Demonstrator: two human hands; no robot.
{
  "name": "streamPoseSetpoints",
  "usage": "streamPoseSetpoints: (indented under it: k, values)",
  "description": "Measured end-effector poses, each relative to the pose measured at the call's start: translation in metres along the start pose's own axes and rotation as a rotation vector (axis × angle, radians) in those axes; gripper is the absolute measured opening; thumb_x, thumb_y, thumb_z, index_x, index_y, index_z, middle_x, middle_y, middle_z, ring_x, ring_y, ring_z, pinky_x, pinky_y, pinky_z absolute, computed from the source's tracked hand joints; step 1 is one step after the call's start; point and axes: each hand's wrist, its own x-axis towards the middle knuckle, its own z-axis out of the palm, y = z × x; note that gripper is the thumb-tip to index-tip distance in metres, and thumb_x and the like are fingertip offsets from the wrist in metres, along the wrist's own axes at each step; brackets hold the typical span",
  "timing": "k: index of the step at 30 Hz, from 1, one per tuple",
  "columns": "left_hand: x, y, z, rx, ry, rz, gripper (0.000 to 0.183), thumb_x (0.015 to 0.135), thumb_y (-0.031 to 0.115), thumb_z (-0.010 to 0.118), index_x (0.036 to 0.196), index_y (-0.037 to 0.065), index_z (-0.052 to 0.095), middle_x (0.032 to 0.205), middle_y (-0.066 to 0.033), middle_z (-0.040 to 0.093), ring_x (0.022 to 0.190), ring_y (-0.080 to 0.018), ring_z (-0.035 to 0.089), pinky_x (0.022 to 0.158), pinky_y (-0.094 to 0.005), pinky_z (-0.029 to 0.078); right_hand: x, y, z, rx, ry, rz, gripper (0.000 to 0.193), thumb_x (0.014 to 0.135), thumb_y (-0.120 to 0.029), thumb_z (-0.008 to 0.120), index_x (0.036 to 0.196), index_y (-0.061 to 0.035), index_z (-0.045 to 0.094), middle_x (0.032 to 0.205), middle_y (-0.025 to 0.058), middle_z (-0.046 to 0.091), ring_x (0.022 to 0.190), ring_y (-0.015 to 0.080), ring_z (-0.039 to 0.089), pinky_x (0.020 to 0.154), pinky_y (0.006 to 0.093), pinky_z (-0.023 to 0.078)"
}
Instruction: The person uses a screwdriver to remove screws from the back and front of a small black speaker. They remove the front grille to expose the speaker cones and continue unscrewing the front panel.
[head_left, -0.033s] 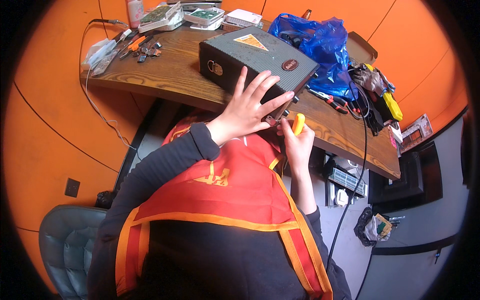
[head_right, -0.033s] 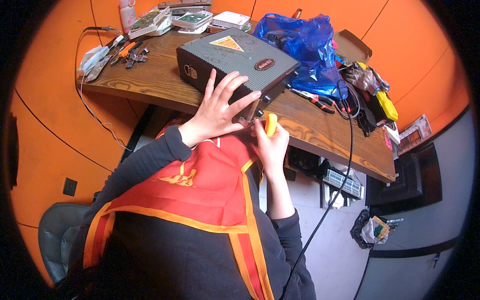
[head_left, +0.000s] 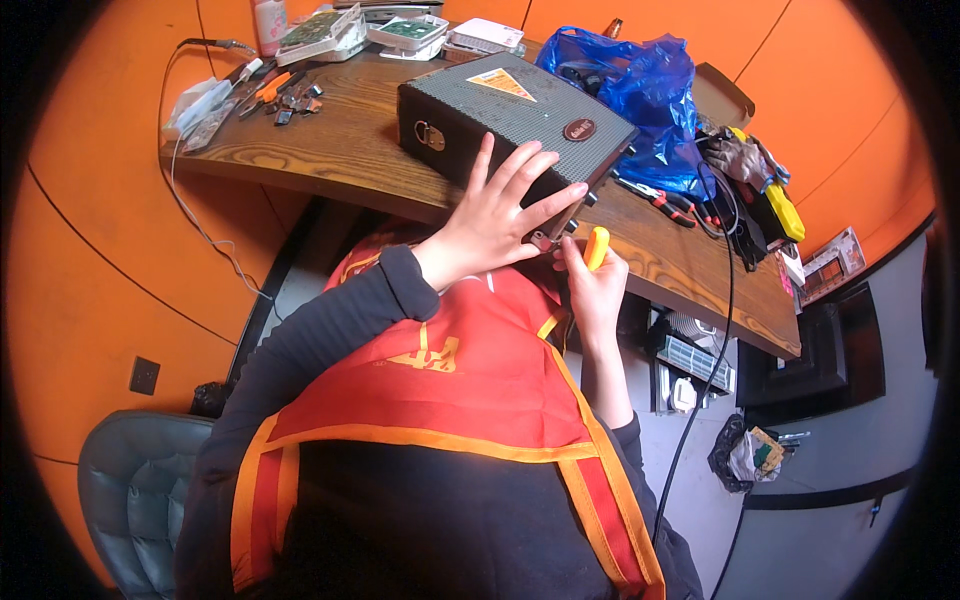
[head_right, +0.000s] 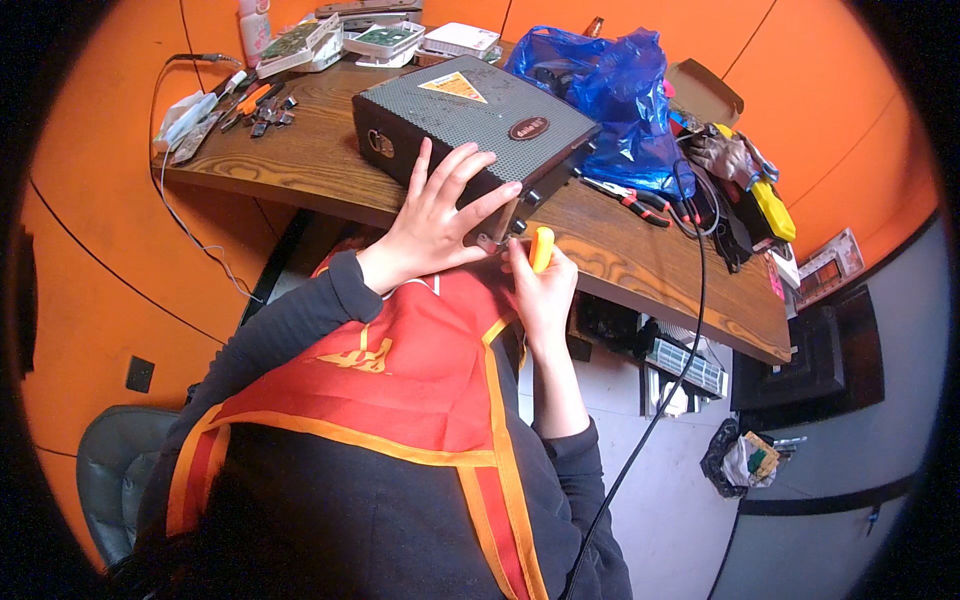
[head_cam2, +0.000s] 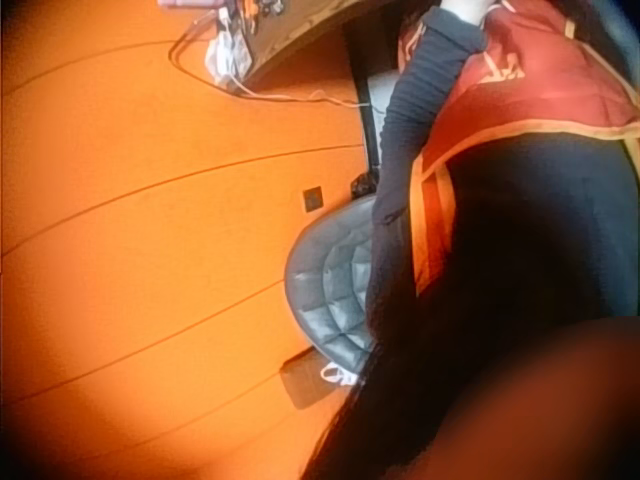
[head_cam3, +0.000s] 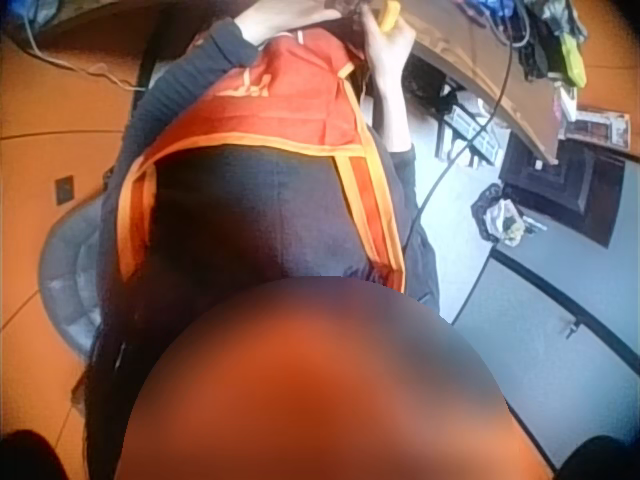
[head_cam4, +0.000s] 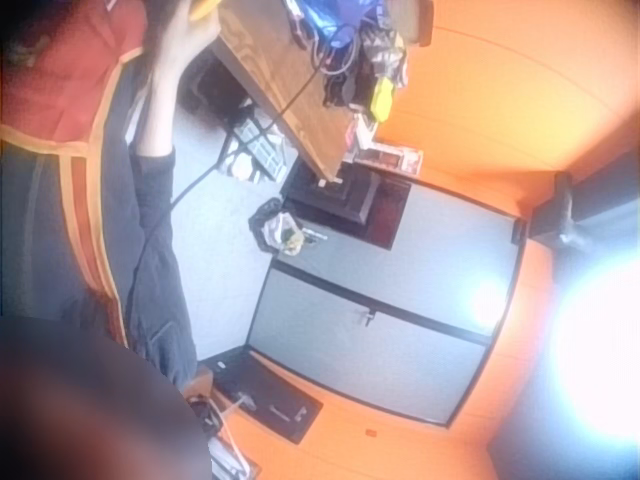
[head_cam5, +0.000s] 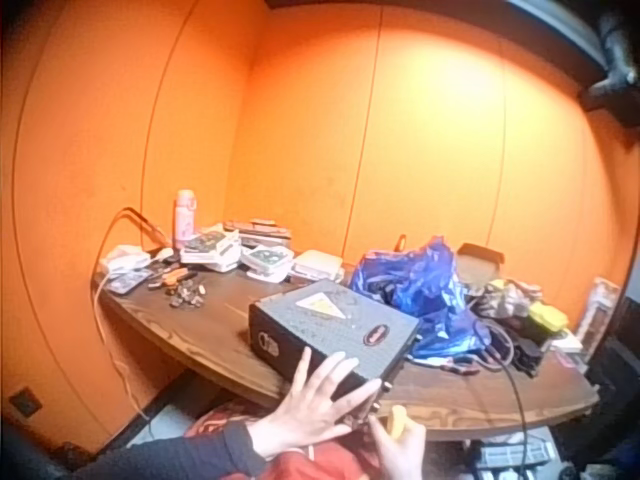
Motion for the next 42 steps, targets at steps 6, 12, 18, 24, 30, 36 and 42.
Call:
streamPoseSetpoints:
  k: [6, 12, 18, 24, 30, 36, 42]
  values:
    - [0.0, 0.0, 0.0, 0.006, 0.003, 0.003, 0.085, 0.059, 0.033, 0.079, 0.133, 0.027, 0.039, 0.134, -0.0109, 0.032, 0.129, -0.0312, 0.029, 0.105, -0.0631, 0.012, 0.0, -0.003, 0.001, 0.061, 0.011, 0.081, 0.015, 0.084, -0.011, 0.064, 0.081, 0.0031, 0.062, 0.068, 0.0066, 0.065, 0.058, 0.0099, 0.06, 0.054, 0.0226, 0.047]
    - [0.0, 0.0, 0.0, -0.005, -0.007, -0.002, 0.085, 0.059, 0.032, 0.079, 0.134, 0.027, 0.039, 0.135, -0.0108, 0.031, 0.13, -0.0314, 0.029, 0.105, -0.0634, 0.012, 0.001, -0.007, -0.001, 0.028, -0.002, 0.045, 0.011, 0.082, -0.007, 0.064, 0.082, 0.0028, 0.062, 0.069, 0.0063, 0.065, 0.062, 0.0099, 0.061, 0.059, 0.0224, 0.048]
    - [-0.009, -0.001, 0.006, -0.016, 0.071, 0.041, 0.067, 0.063, 0.027, 0.077, 0.124, 0.03, 0.049, 0.133, -0.0097, 0.033, 0.128, -0.0308, 0.031, 0.105, -0.0618, 0.016, -0.003, -0.004, 0.0, -0.026, 0.002, -0.057, 0.008, 0.081, -0.004, 0.065, 0.084, 0.0023, 0.062, 0.071, 0.0057, 0.064, 0.065, 0.0096, 0.061, 0.062, 0.0224, 0.048]
    - [-0.016, -0.001, 0.014, 0.051, 0.185, 0.239, 0.022, 0.074, 0.018, 0.066, 0.095, 0.022, 0.062, 0.117, -0.0032, 0.046, 0.115, -0.0206, 0.043, 0.105, -0.052, 0.028, -0.004, -0.001, 0.001, -0.029, 0.03, -0.111, 0.009, 0.08, -0.004, 0.065, 0.086, 0.002, 0.062, 0.072, 0.006, 0.064, 0.066, 0.01, 0.061, 0.064, 0.0231, 0.048]
    - [-0.013, 0.004, 0.013, 0.188, 0.145, 0.345, 0.014, 0.073, 0.017, 0.061, 0.087, 0.014, 0.062, 0.1, 0.0031, 0.054, 0.1, -0.0134, 0.048, 0.091, -0.0408, 0.036, -0.007, 0.001, -0.001, -0.092, 0.079, -0.127, 0.009, 0.08, -0.004, 0.065, 0.087, 0.0009, 0.062, 0.074, 0.0062, 0.064, 0.069, 0.0106, 0.06, 0.066, 0.0245, 0.048]
    - [-0.01, 0.009, 0.001, -0.055, 0.098, 0.468, 0.017, 0.071, 0.011, 0.06, 0.086, 0.004, 0.061, 0.091, -0.005, 0.059, 0.085, -0.0179, 0.057, 0.077, -0.0344, 0.048, -0.024, -0.011, -0.012, -0.184, 0.064, -0.23, 0.009, 0.077, -0.001, 0.065, 0.085, 0.0008, 0.062, 0.079, 0.0087, 0.064, 0.074, 0.0147, 0.061, 0.07, 0.0255, 0.048]
    - [-0.021, 0.016, -0.027, -0.342, 0.026, 0.349, 0.019, 0.074, 0.007, 0.058, 0.092, -0.001, 0.057, 0.097, -0.0124, 0.06, 0.089, -0.025, 0.062, 0.075, -0.0328, 0.052, -0.035, -0.036, -0.013, -0.182, -0.08, -0.525, 0.012, 0.072, 0.003, 0.066, 0.083, 0.0007, 0.062, 0.085, 0.0114, 0.064, 0.078, 0.0223, 0.063, 0.071, 0.0284, 0.049]
